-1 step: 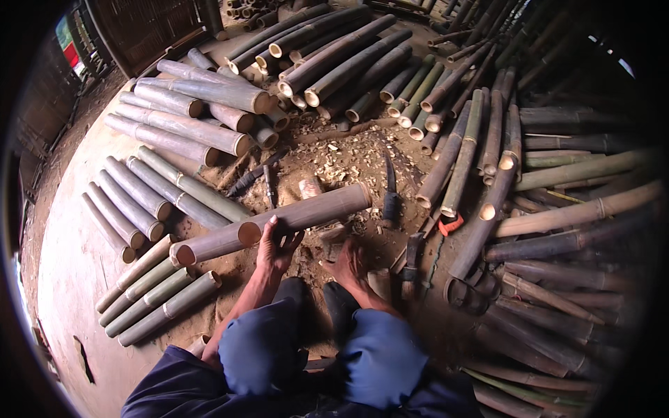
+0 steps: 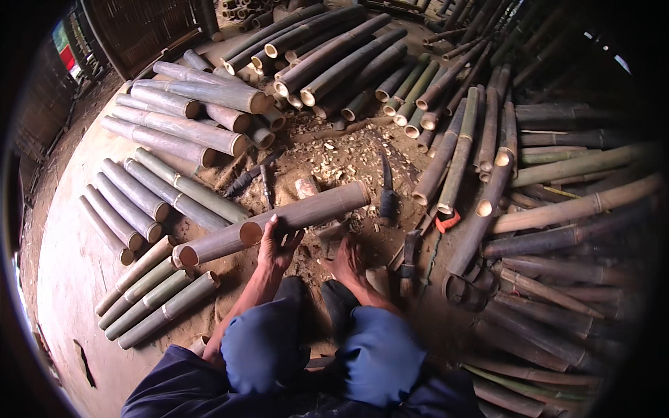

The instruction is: The person uses a saw to cut bamboo segments, handles various bamboo poles, and uses a knife to whittle and refine the edges of pre-cut bamboo pieces on a work surface.

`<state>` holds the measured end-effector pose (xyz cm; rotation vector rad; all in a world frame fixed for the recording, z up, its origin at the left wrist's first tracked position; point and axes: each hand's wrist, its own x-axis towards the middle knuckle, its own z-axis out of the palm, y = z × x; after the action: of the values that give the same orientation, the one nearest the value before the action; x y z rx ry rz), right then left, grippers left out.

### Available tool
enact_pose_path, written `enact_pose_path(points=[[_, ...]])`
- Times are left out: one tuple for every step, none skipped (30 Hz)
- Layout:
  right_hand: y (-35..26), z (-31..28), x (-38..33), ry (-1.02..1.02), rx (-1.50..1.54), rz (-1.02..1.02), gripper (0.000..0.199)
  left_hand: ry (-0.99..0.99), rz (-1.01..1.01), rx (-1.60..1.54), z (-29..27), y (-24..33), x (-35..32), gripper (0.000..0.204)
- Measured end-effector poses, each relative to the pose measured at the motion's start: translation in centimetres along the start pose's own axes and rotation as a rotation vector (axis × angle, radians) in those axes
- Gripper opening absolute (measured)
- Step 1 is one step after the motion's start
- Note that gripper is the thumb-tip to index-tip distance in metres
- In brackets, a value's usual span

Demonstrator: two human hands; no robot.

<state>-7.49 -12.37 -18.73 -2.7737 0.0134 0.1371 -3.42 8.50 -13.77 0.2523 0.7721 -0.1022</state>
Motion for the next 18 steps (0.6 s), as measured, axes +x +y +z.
enact_pose_path(points=[[0.9,-0.6,0.4,-0.108,0.010,0.031,0.089,0.002,-0.015,0.004,0.1,-1.0,0.5,0.038],[1.5,-1.8,0.7,-0.198,-0.010,0.017,0.091,0.017,-0.034,0.042,-0.2,-1.9,1.1,0.044],[1.5,-2.6,1.1,-0.234,-0.028,-0.007,0.087,0.036,-0.034,0.076,-0.8,-2.0,1.8,0.049],[1.5,-3.6,1.7,-0.271,-0.047,-0.038,0.084,0.055,-0.028,0.106,-1.3,-1.9,2.5,0.054],[2.6,-4.6,1.8,-0.166,0.032,-0.029,0.071,0.088,-0.029,0.240,-2.4,-2.8,3.1,0.067],[4.3,-5.7,1.6,-0.063,0.114,-0.012,0.058,0.069,-0.124,0.264,-2.9,-3.2,2.9,0.069],[4.7,-8.3,2.2,-0.025,0.551,0.111,0.041,0.056,-0.204,0.288,-3.4,-2.4,2.4,0.072],[6.7,-9.6,2.4,0.257,0.553,0.176,0.033,0.046,-0.291,0.311,-3.9,-1.6,1.2,0.074],[9.2,-11.3,3.2,0.367,0.484,0.313,0.029,-0.084,-0.333,0.543,-3.8,-0.1,-1.3,0.069],[16.3,-11.9,3.3,0.490,0.438,0.400,0.028,-0.273,-0.386,0.737,-2.2,0.1,-5.3,0.060],[23.1,-13.0,3.2,0.616,0.390,0.478,0.029,-0.380,-0.442,0.895,-0.7,0.6,-8.1,0.047],[27.3,-13.6,3.4,0.590,0.262,0.482,0.030,-0.685,-0.505,0.925,-0.5,2.9,-9.6,0.047],[30.9,-14.7,4.0,0.565,0.124,0.473,0.033,-0.793,-0.382,1.332,-2.4,5.5,-7.5,0.055],[30.4,-14.2,5.5,0.433,0.128,0.536,0.034,-0.740,-0.423,1.446,-1.1,8.5,-8.7,0.054],[30.6,-14.0,6.2,0.326,-0.034,0.468,0.034,-0.637,-0.455,1.552,0.9,11.2,-10.1,0.055],[30.7,-13.7,6.7,0.219,-0.187,0.393,0.034,-0.523,-0.453,1.655,2.4,14.0,-10.7,0.056],[29.8,-13.2,7.2,0.119,-0.187,0.349,0.033,-0.411,-0.428,1.759,3.9,16.4,-11.5,0.059],[28.9,-13.0,7.8,0.024,-0.185,0.297,0.032,-0.320,-0.277,1.898,4.4,18.7,-11.3,0.055]])
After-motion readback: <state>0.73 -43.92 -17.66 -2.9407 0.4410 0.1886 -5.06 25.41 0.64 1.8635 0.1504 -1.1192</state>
